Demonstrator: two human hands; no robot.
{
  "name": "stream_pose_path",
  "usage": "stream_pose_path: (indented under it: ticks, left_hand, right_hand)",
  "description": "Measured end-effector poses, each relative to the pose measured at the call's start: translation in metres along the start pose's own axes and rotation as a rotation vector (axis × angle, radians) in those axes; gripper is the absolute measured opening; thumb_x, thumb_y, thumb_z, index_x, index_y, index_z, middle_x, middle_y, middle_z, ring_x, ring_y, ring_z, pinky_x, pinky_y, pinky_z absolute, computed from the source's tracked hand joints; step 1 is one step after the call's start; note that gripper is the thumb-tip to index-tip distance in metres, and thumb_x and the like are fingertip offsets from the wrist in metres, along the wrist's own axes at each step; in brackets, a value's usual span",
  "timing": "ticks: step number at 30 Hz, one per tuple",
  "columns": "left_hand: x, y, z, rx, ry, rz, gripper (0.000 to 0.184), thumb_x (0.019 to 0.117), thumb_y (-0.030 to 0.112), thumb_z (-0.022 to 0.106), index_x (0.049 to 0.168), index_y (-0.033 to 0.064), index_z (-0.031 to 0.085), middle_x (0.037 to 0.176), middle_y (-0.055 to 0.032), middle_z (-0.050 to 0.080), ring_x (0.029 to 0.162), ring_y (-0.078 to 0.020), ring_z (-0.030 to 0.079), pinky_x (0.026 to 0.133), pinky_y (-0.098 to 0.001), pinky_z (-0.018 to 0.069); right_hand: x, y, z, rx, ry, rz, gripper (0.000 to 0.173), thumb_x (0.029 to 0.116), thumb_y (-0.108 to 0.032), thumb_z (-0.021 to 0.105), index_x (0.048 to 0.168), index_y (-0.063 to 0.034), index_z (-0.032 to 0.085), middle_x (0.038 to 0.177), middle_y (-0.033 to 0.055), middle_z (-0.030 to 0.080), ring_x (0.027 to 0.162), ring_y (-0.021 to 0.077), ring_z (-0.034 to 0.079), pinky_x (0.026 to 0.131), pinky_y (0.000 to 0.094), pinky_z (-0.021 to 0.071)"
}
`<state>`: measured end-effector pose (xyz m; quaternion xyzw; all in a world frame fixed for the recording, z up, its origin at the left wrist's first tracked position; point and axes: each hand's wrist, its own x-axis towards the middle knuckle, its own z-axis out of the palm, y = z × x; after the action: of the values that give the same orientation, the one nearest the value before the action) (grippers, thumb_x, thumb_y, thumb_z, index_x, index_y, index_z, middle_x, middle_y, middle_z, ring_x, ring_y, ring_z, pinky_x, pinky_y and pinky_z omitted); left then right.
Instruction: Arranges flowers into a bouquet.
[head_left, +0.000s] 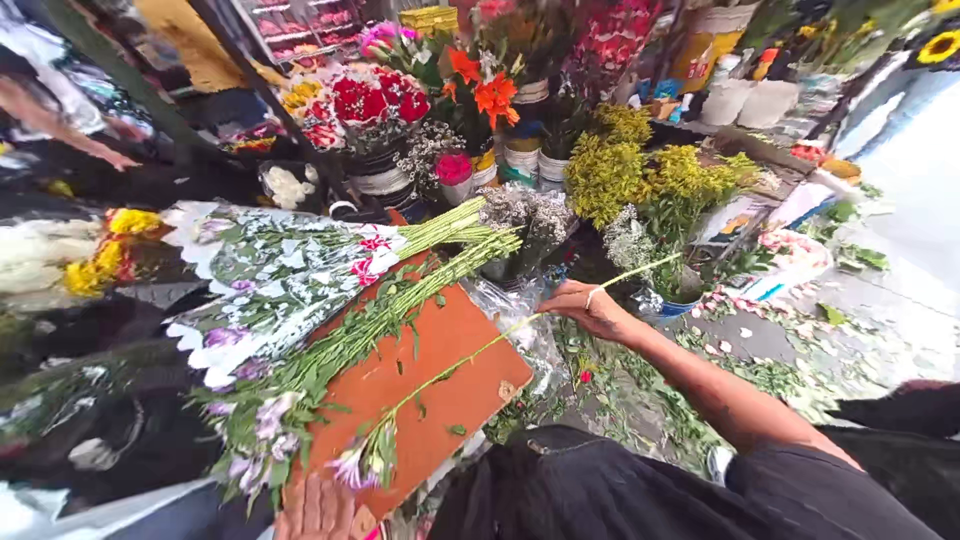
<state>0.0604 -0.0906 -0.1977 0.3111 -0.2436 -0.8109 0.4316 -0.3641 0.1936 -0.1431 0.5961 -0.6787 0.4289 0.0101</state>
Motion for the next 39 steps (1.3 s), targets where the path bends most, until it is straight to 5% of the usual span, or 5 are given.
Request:
stream_pose_path:
  ticks: [8,18,30,34,39]
  left_hand:
    - [-0.029,0.034,-0.044,0.061,0.533,0.211,0.030,0.1115,0.022,0.038,0.126,0.0081,0.059,0.107,-0.0011,0.074,0.092,-0.0119,0.073,0.080,-0.0301,0.0608]
    - [-0.049,0.041,-0.097,0.178,0.586,0.308,0.022,0.1071,0.011,0.048,0.120,-0.0014,0.062,0.102,-0.0062,0.070,0.092,-0.0133,0.068,0.083,-0.0300,0.0571]
    - [-0.028,-0.003,-0.102,1.331,-0.031,0.725,0.027,0.1029,0.024,0.059,0.112,0.0026,0.073,0.115,-0.0150,0.073,0.114,-0.0269,0.068,0.102,-0.0408,0.0538]
    - [0.016,-0.041,-0.066,1.580,-0.428,0.774,0.038,0.1053,0.030,0.055,0.131,0.0038,0.066,0.142,-0.0156,0.061,0.142,-0.0334,0.049,0.121,-0.0523,0.0329]
    - [0.056,-0.073,-0.036,1.843,-0.420,0.464,0.072,0.1008,0.056,0.052,0.155,0.0094,0.044,0.165,-0.0140,0.033,0.156,-0.0356,0.022,0.122,-0.0681,0.0096]
  right_hand:
    - [0.047,-0.018,0.025,-0.069,-0.105,-0.010,0.026,0.1014,-0.015,0.057,0.113,-0.0029,0.077,0.106,0.0166,0.072,0.105,0.0163,0.064,0.100,0.0310,0.0477]
    - [0.118,-0.033,0.169,0.266,-0.346,-0.101,0.023,0.1015,-0.016,0.060,0.115,-0.0067,0.076,0.113,0.0023,0.072,0.108,0.0049,0.063,0.100,0.0248,0.0501]
    - [0.038,0.050,0.204,0.002,-0.363,0.086,0.022,0.0961,-0.012,0.063,0.104,0.0023,0.078,0.107,0.0202,0.072,0.108,0.0239,0.064,0.103,0.0360,0.0455]
    - [0.036,0.048,0.206,0.022,-0.347,0.125,0.021,0.0950,-0.013,0.065,0.101,0.0015,0.079,0.105,0.0185,0.073,0.108,0.0235,0.065,0.103,0.0359,0.0464]
    - [0.039,0.043,0.212,0.092,-0.393,0.144,0.018,0.0920,-0.014,0.068,0.098,-0.0022,0.080,0.099,0.0138,0.074,0.103,0.0211,0.066,0.098,0.0381,0.0492]
